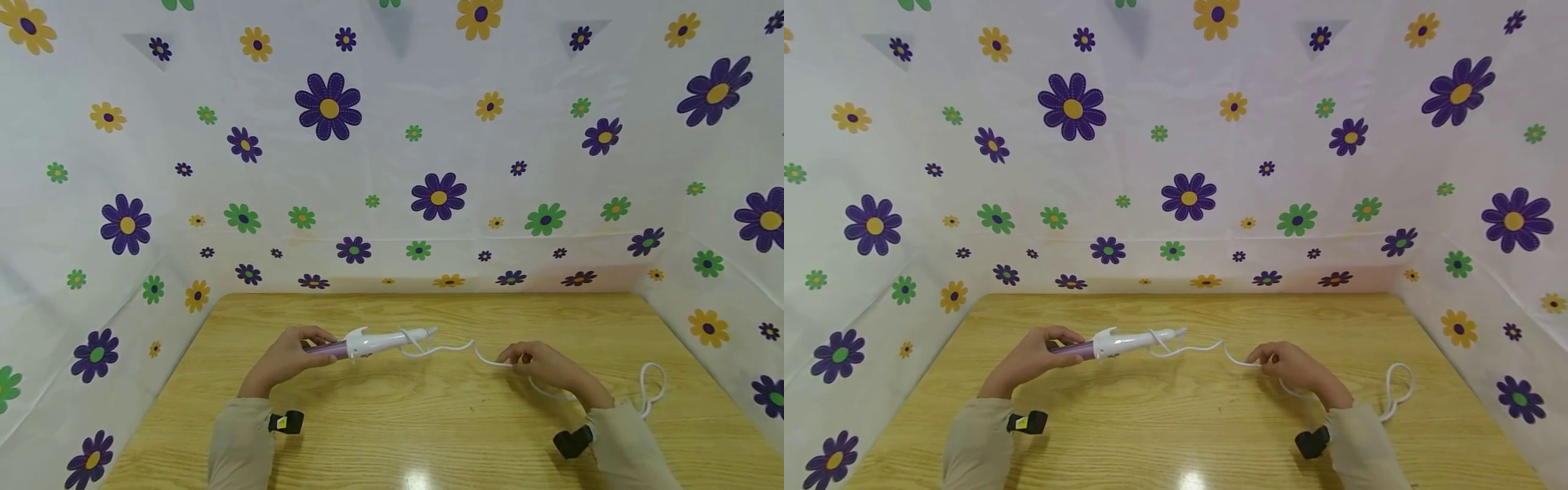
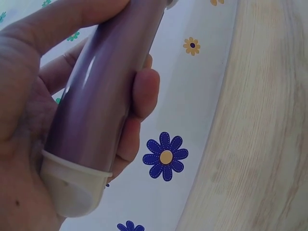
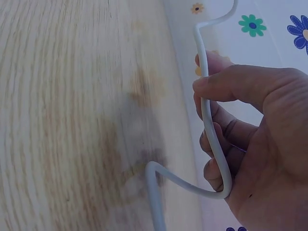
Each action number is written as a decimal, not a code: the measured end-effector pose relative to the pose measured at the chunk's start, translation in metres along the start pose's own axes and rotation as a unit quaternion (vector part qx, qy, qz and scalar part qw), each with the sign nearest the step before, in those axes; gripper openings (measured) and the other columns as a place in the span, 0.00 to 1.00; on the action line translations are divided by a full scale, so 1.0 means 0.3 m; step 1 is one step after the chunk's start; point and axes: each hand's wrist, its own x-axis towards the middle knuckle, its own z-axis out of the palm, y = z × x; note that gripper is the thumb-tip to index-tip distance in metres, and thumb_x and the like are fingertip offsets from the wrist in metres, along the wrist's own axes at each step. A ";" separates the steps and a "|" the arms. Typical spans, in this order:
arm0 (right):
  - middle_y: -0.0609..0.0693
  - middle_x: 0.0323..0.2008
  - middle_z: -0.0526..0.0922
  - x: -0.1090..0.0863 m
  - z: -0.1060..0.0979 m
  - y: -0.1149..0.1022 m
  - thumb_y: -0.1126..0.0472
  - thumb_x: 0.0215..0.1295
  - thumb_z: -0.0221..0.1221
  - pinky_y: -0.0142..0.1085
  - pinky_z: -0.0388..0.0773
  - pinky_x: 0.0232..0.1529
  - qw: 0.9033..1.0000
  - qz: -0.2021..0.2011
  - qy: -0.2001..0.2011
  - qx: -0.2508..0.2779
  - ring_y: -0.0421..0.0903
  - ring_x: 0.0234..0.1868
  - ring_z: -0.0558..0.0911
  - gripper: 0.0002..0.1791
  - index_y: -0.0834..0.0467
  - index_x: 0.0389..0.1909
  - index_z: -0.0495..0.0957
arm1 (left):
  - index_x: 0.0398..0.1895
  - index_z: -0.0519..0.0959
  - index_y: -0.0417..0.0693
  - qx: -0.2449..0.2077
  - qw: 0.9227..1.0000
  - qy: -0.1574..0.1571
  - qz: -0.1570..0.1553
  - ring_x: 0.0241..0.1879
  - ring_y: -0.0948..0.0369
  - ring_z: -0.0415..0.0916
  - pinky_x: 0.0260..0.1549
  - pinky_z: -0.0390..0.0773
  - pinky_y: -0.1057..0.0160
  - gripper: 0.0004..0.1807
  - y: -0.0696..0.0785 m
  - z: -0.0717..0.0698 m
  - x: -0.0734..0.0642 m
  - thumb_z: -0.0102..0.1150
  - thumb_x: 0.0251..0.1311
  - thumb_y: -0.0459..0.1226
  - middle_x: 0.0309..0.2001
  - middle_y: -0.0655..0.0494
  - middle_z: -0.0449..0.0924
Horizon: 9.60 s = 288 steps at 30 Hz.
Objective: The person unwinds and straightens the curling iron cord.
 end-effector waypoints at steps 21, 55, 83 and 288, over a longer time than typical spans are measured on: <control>0.54 0.38 0.78 0.072 0.031 -0.108 0.64 0.68 0.56 0.31 0.74 0.34 0.999 -0.034 0.004 0.016 0.37 0.35 0.75 0.15 0.66 0.52 0.75 | 0.45 0.83 0.47 0.003 1.000 -0.011 0.013 0.38 0.56 0.76 0.38 0.77 0.59 0.19 -0.003 -0.003 -0.001 0.71 0.52 0.45 0.44 0.47 0.82; 0.43 0.33 0.84 0.137 0.160 -0.184 0.55 0.67 0.59 0.31 0.73 0.40 0.997 -0.066 0.000 -0.035 0.31 0.35 0.76 0.11 0.57 0.40 0.83 | 0.44 0.83 0.47 -0.002 0.999 -0.026 0.025 0.39 0.54 0.76 0.39 0.77 0.60 0.19 0.005 0.008 0.006 0.71 0.51 0.46 0.44 0.46 0.81; 0.49 0.31 0.85 0.140 0.092 -0.181 0.54 0.67 0.58 0.33 0.73 0.31 0.984 0.007 0.158 -0.083 0.38 0.31 0.78 0.10 0.55 0.38 0.84 | 0.44 0.83 0.47 0.009 0.995 -0.075 0.063 0.37 0.58 0.76 0.36 0.78 0.65 0.17 0.070 0.052 0.006 0.70 0.54 0.45 0.41 0.49 0.82; 0.73 0.52 0.77 -0.183 -0.208 0.240 0.58 0.70 0.56 0.32 0.78 0.34 0.974 0.136 0.177 -0.032 0.67 0.50 0.80 0.19 0.70 0.50 0.77 | 0.64 0.70 0.44 0.062 0.985 -0.020 -0.162 0.50 0.47 0.74 0.44 0.77 0.54 0.29 -0.234 -0.157 0.048 0.64 0.58 0.37 0.60 0.31 0.70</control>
